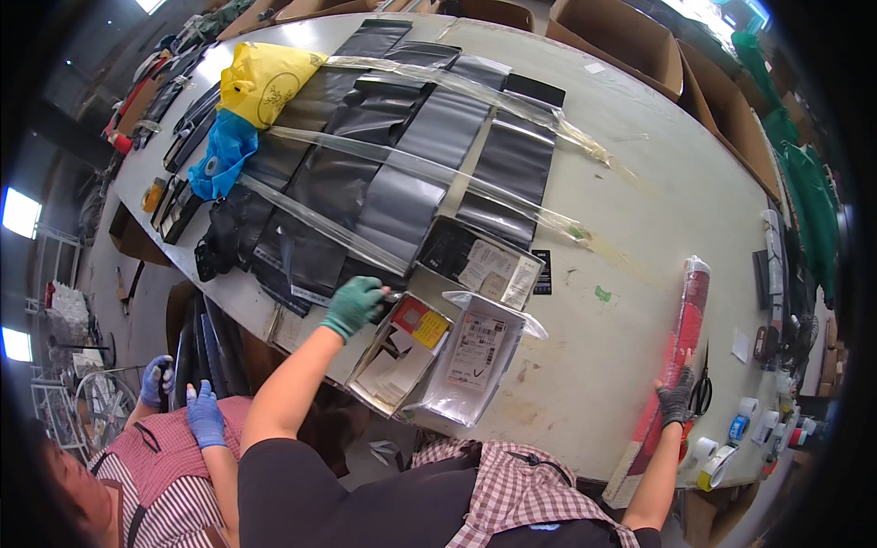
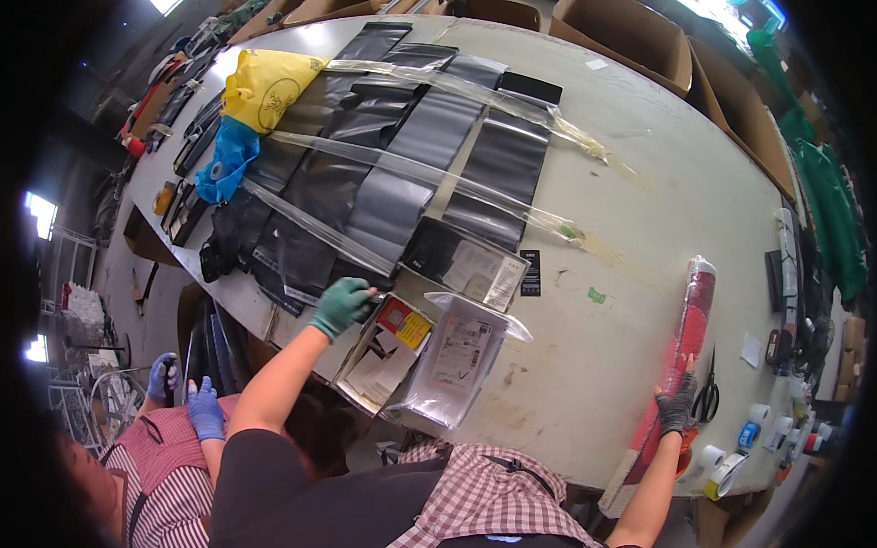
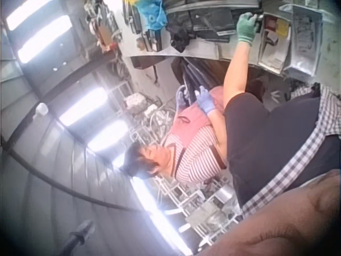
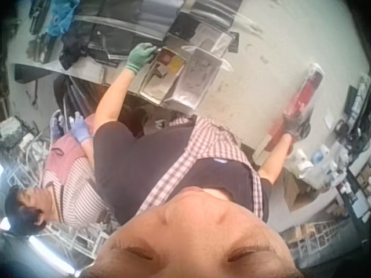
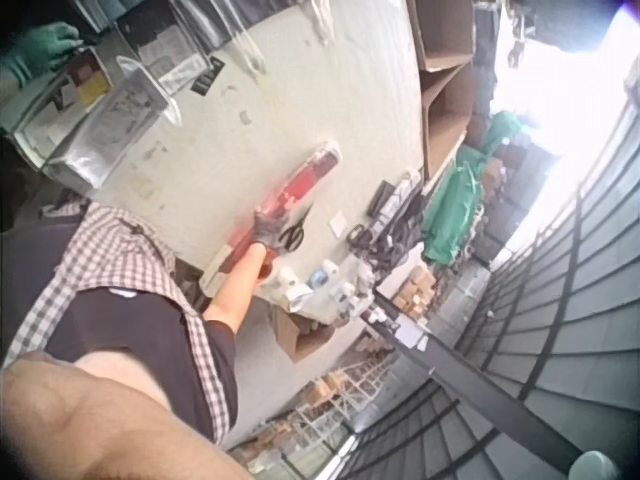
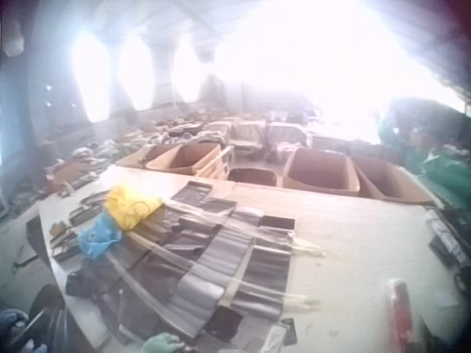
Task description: The person takes rolled items from a box, places them into plastic sleeves, applies labels, and seals them with tape.
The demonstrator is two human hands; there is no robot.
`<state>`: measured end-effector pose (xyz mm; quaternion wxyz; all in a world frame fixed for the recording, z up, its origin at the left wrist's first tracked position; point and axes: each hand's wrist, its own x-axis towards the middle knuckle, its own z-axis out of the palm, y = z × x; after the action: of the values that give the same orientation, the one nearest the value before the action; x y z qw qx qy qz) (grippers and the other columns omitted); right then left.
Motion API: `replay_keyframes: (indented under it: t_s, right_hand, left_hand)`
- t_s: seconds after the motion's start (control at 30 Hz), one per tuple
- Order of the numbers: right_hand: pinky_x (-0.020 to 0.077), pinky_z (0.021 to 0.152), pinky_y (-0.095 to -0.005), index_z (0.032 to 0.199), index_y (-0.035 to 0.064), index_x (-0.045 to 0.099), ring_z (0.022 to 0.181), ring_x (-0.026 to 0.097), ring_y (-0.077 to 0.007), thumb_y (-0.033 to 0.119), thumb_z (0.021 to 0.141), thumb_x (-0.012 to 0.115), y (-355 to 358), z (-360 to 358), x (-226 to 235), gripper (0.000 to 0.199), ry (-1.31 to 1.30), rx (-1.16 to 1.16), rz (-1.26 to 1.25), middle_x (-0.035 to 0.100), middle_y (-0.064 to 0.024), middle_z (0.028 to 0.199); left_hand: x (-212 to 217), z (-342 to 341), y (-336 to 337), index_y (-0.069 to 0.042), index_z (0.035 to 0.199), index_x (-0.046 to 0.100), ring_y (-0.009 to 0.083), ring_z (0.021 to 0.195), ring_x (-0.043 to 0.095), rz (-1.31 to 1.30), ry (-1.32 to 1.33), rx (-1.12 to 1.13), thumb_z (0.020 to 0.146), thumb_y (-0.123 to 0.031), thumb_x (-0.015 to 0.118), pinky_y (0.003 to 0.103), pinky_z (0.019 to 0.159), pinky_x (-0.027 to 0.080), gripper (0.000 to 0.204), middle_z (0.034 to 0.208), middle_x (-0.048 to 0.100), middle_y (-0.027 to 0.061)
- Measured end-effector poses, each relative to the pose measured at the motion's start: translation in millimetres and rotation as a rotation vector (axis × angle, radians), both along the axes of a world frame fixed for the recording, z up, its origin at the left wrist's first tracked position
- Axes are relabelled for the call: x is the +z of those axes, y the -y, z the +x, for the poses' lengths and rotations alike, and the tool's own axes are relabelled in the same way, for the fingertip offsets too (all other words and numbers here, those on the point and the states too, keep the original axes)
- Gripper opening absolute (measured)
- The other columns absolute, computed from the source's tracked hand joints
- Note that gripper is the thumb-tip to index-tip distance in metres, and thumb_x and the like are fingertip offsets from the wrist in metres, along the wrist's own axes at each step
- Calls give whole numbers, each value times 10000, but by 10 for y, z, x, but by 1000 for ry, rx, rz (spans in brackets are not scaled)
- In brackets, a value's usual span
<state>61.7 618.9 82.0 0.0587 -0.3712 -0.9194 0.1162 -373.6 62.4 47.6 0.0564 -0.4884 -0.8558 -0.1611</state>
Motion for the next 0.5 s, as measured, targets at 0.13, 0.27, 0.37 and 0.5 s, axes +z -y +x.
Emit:
replay_keyframes:
  t_s: [0.13, 0.27, 0.37, 0.5]
  right_hand:
    - [290, 1078, -404, 1465, 157, 192, 1285, 343, -367, 37, 599, 726, -50, 105, -57, 1025, -59, 33, 33, 339, -190, 1421]
    - [272, 1090, -384, 1469, 178, 184, 1329, 307, -327, 75, 604, 744, -70, 85, -66, 1036, -36, -29, -67, 304, -152, 1462]
    - [268, 1092, -387, 1471, 174, 174, 1334, 298, -327, 75, 603, 744, -7, 14, 30, 1043, -21, -10, -19, 299, -156, 1464]
    - [265, 1093, -390, 1473, 178, 162, 1335, 290, -333, 82, 600, 752, -101, 136, -44, 1058, -41, 15, -37, 282, -165, 1469]
  left_hand:
    - [168, -196, -198, -91, 862, 650, 291, 740, 589, -42, 427, -86, 838, -258, 599, 389, 681, 486, 177, 770, 609, 86]
    - [-13, -482, 62, -81, 965, 628, 313, 798, 593, 66, 57, 247, 826, -232, 597, 389, 711, 484, 207, 853, 621, 95]
    - [-91, -545, 93, -101, 1015, 616, 290, 800, 595, -39, -59, 118, 791, -205, 625, 388, 695, 487, 247, 885, 619, 87]
    - [-87, -613, -83, -120, 894, 631, 247, 760, 597, -189, -148, 40, 746, -165, 624, 357, 657, 488, 155, 792, 605, 64]
